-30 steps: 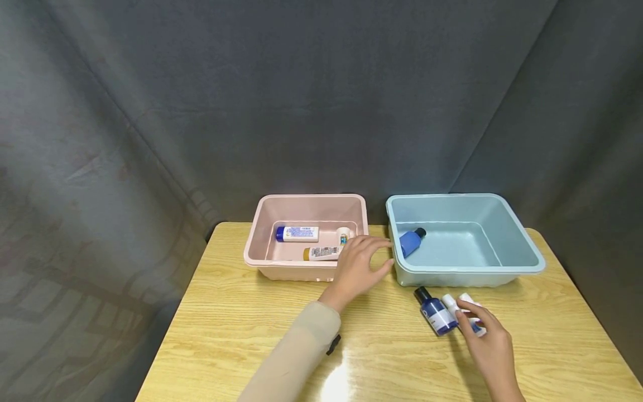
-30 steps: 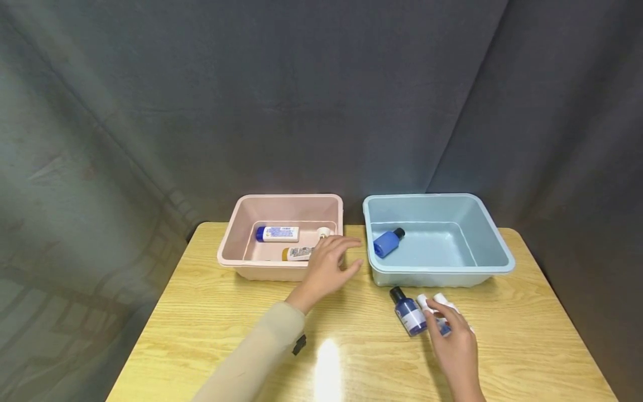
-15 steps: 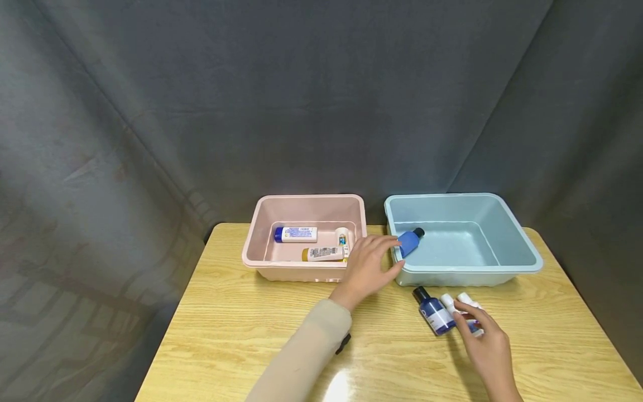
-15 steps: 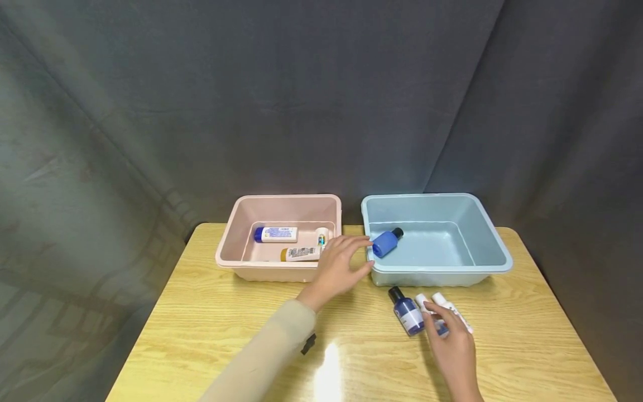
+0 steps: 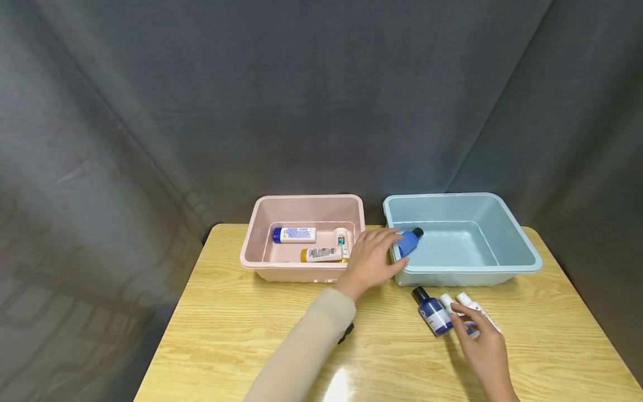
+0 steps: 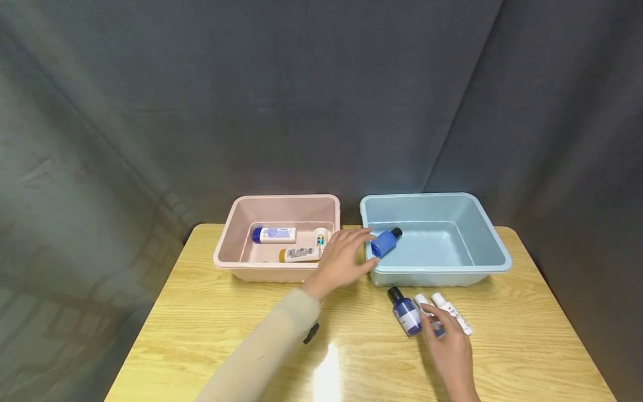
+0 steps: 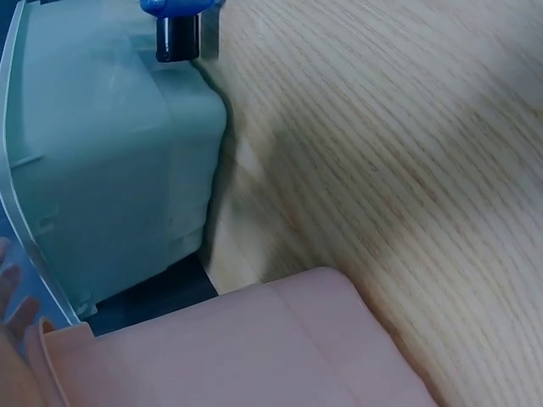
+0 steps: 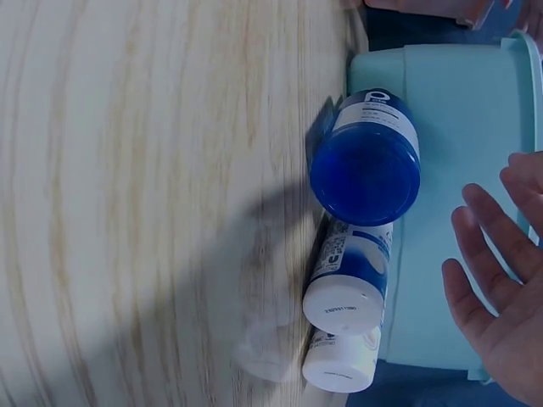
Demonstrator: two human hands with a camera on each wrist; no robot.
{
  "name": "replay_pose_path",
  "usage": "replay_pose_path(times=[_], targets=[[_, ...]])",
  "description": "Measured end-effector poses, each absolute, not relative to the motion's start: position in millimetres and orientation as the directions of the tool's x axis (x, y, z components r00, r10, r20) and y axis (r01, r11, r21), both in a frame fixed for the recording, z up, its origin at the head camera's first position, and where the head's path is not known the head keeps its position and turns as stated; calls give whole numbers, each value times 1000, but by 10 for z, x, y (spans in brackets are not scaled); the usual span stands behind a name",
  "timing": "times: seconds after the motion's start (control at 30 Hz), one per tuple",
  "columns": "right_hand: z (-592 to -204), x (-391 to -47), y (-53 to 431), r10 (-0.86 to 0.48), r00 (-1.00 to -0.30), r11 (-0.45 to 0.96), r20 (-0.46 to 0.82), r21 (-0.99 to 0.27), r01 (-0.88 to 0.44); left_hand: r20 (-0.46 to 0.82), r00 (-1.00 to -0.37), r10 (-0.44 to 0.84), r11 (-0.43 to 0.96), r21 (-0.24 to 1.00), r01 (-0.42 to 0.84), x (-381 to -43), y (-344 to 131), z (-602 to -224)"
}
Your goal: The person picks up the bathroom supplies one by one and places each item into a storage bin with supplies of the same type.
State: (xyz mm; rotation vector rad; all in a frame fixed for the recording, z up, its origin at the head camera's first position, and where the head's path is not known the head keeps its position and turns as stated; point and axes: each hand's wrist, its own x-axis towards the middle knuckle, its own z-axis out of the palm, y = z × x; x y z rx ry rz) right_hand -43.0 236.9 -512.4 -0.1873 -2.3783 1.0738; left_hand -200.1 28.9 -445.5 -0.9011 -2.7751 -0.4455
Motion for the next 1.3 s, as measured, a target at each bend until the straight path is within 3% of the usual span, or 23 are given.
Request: replay_pose_path(times=[0.53,1.3], targets=[[-5168,-495,2311,256,-932,762,256,-646,32,209,-834,511,814,194,548,-2006,332,-4480],[-5236,-584,2150,311,-929,763,198,-636,120,194,-851,488,836,179,519,-2003,352,-4523]])
